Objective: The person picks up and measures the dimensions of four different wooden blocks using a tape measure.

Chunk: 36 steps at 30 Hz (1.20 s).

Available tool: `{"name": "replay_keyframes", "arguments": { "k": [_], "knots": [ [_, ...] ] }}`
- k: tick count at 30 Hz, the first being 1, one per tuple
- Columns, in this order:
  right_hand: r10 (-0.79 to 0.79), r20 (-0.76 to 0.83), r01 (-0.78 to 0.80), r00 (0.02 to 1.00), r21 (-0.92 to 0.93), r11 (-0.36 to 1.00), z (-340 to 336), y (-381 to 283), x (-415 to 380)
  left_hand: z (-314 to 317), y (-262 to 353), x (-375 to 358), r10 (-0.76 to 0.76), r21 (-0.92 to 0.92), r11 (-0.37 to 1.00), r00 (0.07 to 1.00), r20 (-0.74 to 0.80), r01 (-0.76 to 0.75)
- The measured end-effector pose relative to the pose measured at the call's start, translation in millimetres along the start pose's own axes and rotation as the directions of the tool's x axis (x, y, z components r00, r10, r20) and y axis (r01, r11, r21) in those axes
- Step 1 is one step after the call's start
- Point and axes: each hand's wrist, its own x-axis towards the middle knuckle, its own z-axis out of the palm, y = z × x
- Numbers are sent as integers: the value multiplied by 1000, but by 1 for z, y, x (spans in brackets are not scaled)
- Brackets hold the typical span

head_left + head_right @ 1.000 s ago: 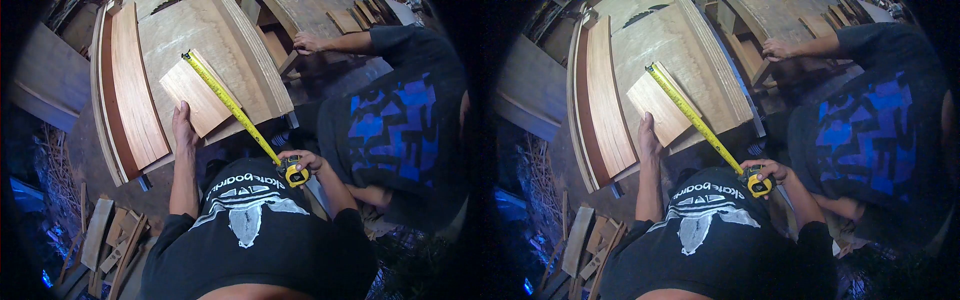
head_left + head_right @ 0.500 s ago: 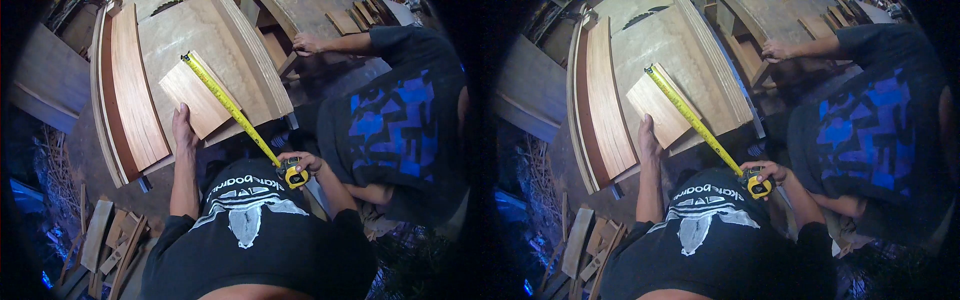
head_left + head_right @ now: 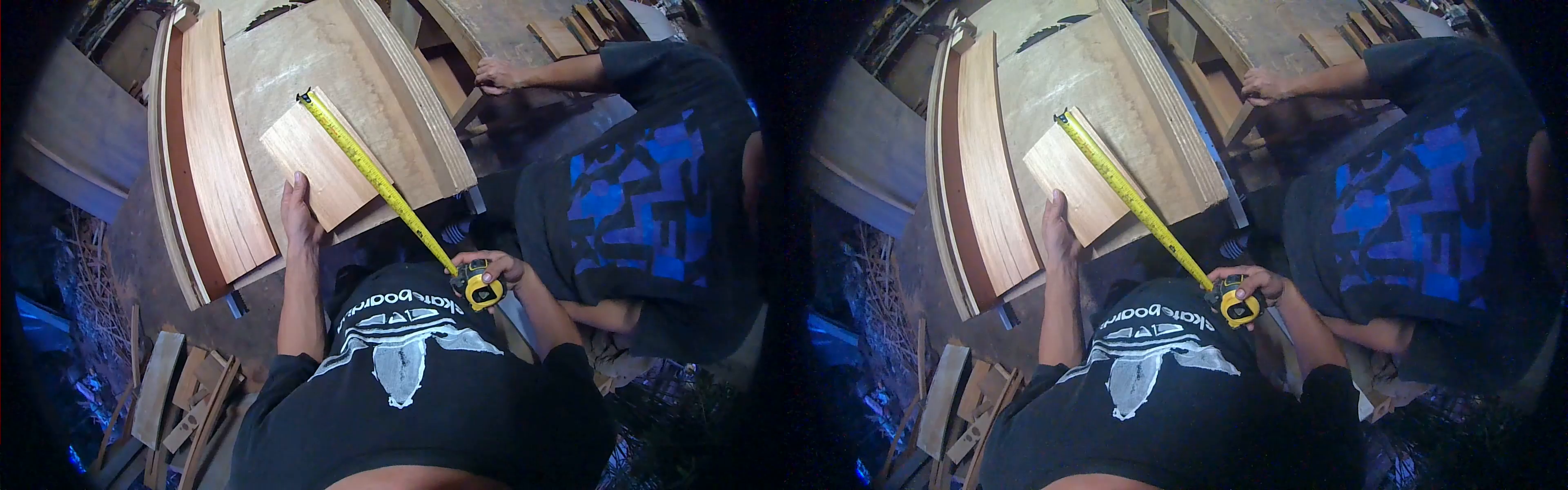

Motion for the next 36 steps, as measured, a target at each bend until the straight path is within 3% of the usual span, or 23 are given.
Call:
{"name": "replay_keyframes", "arguments": {
  "k": [6, 36],
  "knots": [
    [-12, 64, 12, 998, 7, 1000, 1, 2, 1, 3, 2, -1, 24, 45, 999, 999, -25, -23],
    [-11, 31, 12, 999, -17, 1000, 2, 1, -1, 3, 3, -2, -11, 9, 1000, 999, -52, 12]
  ]
}}
